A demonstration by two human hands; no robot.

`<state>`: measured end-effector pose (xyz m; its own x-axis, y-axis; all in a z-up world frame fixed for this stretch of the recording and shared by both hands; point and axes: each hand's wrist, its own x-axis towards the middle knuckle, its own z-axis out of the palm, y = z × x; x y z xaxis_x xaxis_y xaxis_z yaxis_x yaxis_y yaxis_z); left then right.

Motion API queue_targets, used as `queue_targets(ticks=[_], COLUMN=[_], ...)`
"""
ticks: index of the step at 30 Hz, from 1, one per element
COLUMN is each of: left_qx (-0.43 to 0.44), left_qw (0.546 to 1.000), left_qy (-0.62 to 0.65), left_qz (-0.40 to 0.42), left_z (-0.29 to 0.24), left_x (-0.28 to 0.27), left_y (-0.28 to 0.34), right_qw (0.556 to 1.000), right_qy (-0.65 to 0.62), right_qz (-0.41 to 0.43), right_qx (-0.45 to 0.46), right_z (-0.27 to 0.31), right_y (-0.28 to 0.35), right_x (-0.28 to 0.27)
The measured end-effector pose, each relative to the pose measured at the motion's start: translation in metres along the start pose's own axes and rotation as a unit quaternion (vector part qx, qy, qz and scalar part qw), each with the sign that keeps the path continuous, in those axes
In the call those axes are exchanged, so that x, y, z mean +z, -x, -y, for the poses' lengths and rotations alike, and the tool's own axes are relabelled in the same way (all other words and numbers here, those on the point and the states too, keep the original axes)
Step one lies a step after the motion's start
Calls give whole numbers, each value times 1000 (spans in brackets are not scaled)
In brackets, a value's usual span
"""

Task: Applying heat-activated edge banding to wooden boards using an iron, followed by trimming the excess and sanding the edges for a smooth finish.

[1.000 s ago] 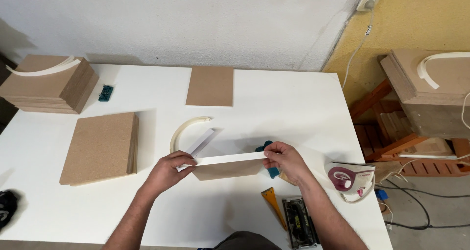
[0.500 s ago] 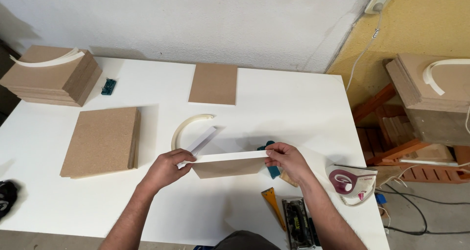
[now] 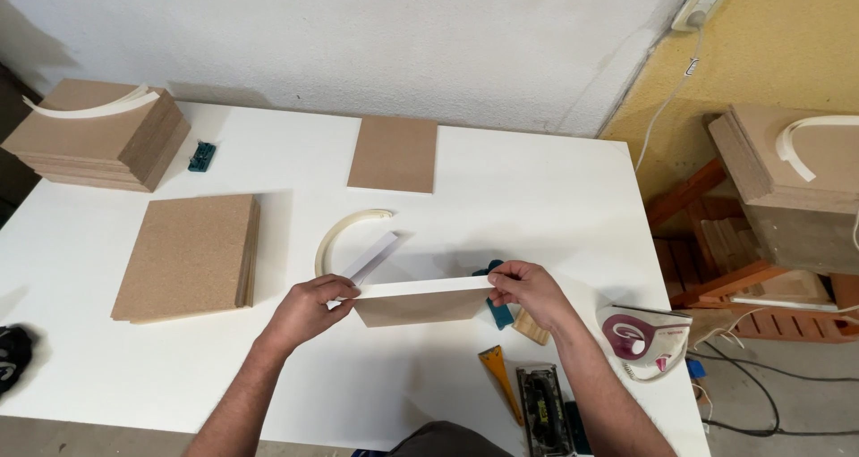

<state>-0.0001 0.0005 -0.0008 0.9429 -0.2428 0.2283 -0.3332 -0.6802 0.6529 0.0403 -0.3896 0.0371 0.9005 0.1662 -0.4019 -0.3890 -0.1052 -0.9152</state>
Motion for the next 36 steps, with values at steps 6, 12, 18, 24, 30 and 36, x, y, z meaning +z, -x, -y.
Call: queue_targets(ticks=[6,12,18,24,30,36], left_qx=[18,28,-55,-275,-208,-213], left_qw=[1000,999,942,956,900,951], left_qy=[9,20,321,-88,-346,-221], left_qz=[-15,-40,-81,47,166,47], left_z=[7,18,66,171,241,152], left_x=[4,11,30,114,187,92], left_y=[1,1,-7,-42,-63,-96], right_qw=[1000,1000,1000,999,999,999], right_qy=[23,10,5,-5,0,-4], right_qz=[-5,-20,-28,-44,-48,-45], right_qx=[1,1,7,4,15,15], right_z=[3,-5,-4,-8,0,0], right_y=[1,-7,0,-3,2,1], right_x=[1,0,1,1,3,4])
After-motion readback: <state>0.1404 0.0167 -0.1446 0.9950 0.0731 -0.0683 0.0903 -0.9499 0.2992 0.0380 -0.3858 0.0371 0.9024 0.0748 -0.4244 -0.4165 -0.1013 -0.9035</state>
